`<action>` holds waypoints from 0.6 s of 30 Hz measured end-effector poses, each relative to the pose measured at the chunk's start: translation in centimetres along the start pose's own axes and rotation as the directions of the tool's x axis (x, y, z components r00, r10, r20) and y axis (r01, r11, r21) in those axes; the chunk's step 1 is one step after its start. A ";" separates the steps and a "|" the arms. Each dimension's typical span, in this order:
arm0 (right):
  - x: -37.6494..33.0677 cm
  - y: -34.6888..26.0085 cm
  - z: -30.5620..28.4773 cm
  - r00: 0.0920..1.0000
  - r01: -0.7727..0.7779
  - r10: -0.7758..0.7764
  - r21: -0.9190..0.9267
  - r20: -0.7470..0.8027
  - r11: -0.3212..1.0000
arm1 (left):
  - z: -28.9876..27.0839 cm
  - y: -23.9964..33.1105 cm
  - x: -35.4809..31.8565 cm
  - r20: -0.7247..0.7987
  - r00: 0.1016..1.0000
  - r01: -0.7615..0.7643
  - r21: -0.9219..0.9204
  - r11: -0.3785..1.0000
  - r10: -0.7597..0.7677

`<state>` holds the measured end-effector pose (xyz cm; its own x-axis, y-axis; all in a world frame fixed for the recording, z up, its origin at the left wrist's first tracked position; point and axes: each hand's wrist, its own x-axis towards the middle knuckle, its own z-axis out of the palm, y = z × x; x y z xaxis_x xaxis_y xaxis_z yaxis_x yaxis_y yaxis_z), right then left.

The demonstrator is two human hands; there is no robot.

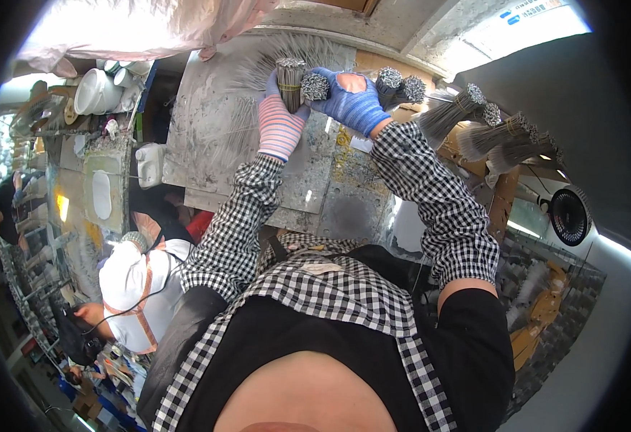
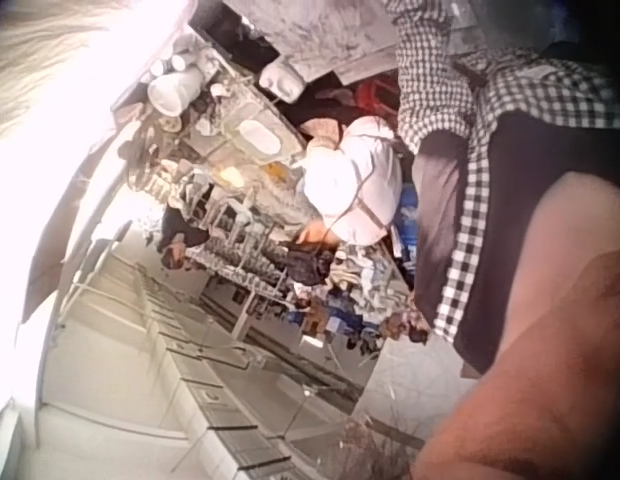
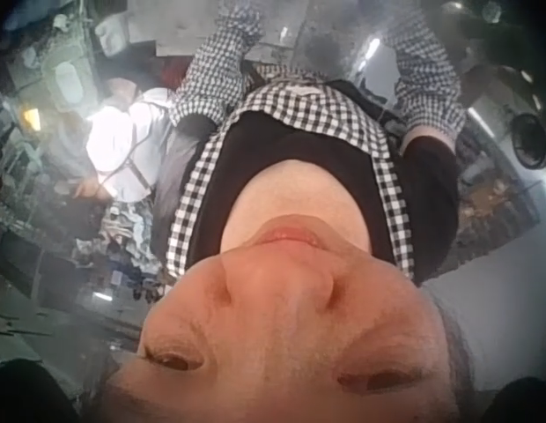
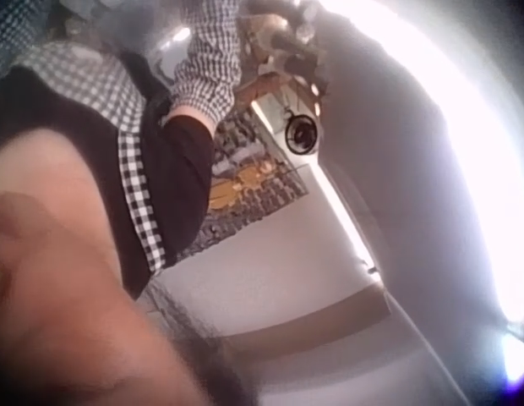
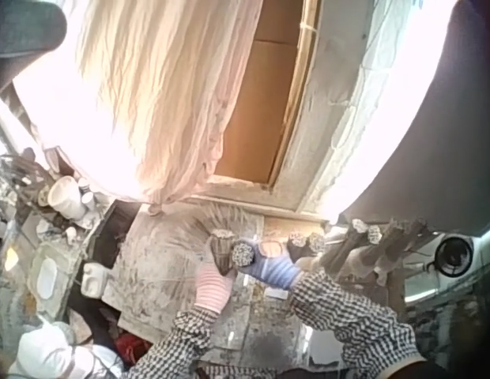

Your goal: Gathering and dipping clusters of white and gray bristles into a white adhesive to manufacture industrial brushes.

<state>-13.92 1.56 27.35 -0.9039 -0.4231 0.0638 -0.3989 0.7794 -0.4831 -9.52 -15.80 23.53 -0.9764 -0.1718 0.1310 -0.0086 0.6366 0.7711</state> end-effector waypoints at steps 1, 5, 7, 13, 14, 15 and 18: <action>-0.1 0.0 0.1 1.000 0.009 -0.009 -0.004 -0.005 1.000 | 0.7 -0.3 0.0 0.115 0.993 0.063 -0.319 0.946 -0.027; -0.1 0.0 0.4 0.999 -0.037 0.037 0.018 0.009 0.999 | 2.6 -2.0 0.0 0.043 0.994 -0.075 -0.424 0.902 0.102; -0.1 -0.1 0.4 1.000 -0.021 0.022 0.059 -0.020 0.998 | 1.5 -2.2 0.2 0.126 0.981 -0.084 -0.402 0.912 0.146; -0.2 -0.1 0.7 0.999 -0.026 0.029 0.071 -0.042 0.997 | -6.9 -0.7 3.3 0.481 0.875 -0.363 0.574 0.734 0.057; -0.1 0.1 0.8 0.997 -0.081 0.081 0.040 -0.012 0.996 | -7.2 -0.8 4.5 0.427 0.877 -0.471 0.672 0.571 0.221; -0.1 0.3 0.9 0.996 -0.091 0.092 0.055 -0.020 0.994 | -6.7 -0.9 6.2 0.561 0.824 -0.448 0.558 0.698 0.081; 0.2 0.5 1.1 0.987 -0.155 0.157 0.054 -0.024 0.986 | -2.0 -1.6 10.7 0.776 0.621 -0.268 0.080 0.960 0.108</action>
<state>-14.13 1.37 26.18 -0.9586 -0.2845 0.0078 -0.2446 0.8096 -0.5336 -19.50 -20.19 24.96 -0.7751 0.5456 -0.3185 0.2358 0.7176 0.6554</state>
